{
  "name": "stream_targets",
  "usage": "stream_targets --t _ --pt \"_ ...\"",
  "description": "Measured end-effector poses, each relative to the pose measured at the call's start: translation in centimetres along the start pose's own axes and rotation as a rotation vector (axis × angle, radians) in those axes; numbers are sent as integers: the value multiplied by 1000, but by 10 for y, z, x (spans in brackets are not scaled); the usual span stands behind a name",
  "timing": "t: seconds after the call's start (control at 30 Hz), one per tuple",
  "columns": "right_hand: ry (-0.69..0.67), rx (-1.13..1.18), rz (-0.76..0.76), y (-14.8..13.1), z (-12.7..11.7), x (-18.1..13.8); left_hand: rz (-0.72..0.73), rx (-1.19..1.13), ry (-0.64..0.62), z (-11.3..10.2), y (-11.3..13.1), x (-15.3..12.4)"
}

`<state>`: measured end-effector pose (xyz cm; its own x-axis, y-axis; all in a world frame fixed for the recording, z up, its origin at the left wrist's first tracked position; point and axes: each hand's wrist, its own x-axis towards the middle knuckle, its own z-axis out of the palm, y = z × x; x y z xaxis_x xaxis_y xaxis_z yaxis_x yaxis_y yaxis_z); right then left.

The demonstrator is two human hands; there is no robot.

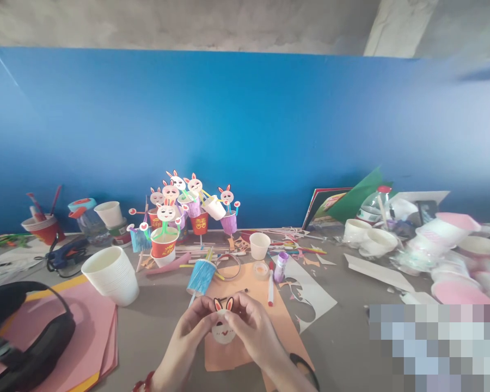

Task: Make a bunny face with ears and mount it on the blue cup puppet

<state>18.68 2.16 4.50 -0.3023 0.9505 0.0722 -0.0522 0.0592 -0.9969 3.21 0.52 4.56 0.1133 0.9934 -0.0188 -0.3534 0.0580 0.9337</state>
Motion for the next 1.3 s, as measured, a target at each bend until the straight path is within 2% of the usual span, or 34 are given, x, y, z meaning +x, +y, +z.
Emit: stream_targets --t 0.13,0.37,0.6,0.73,0.87,0.97,1.03,1.17,1.23,1.3 --pt "-12 22 -7 2 1 0 -12 13 -14 0 1 0" --pt "-25 46 -17 2 1 -2 26 22 21 -4 -17 4" --pt "-20 49 -12 1 2 -2 26 10 -27 -4 -15 3" --pt "-36 -8 -22 -6 3 -4 39 14 -11 -5 -17 3" --pt "10 -115 -38 -18 -8 1 36 -13 30 -7 -16 5" --pt "223 -181 -77 -29 -25 6 42 -52 38 -8 -13 6" --pt "317 -262 -65 -41 -38 5 43 -73 32 -7 -11 7" --pt "216 -591 -55 -60 -56 -23 41 -120 19 -8 -8 7" --pt "198 -788 45 -56 -64 -46 61 -143 20 -8 -8 8" --pt "259 -901 103 -43 -73 -70 81 -161 21 -8 -8 8"
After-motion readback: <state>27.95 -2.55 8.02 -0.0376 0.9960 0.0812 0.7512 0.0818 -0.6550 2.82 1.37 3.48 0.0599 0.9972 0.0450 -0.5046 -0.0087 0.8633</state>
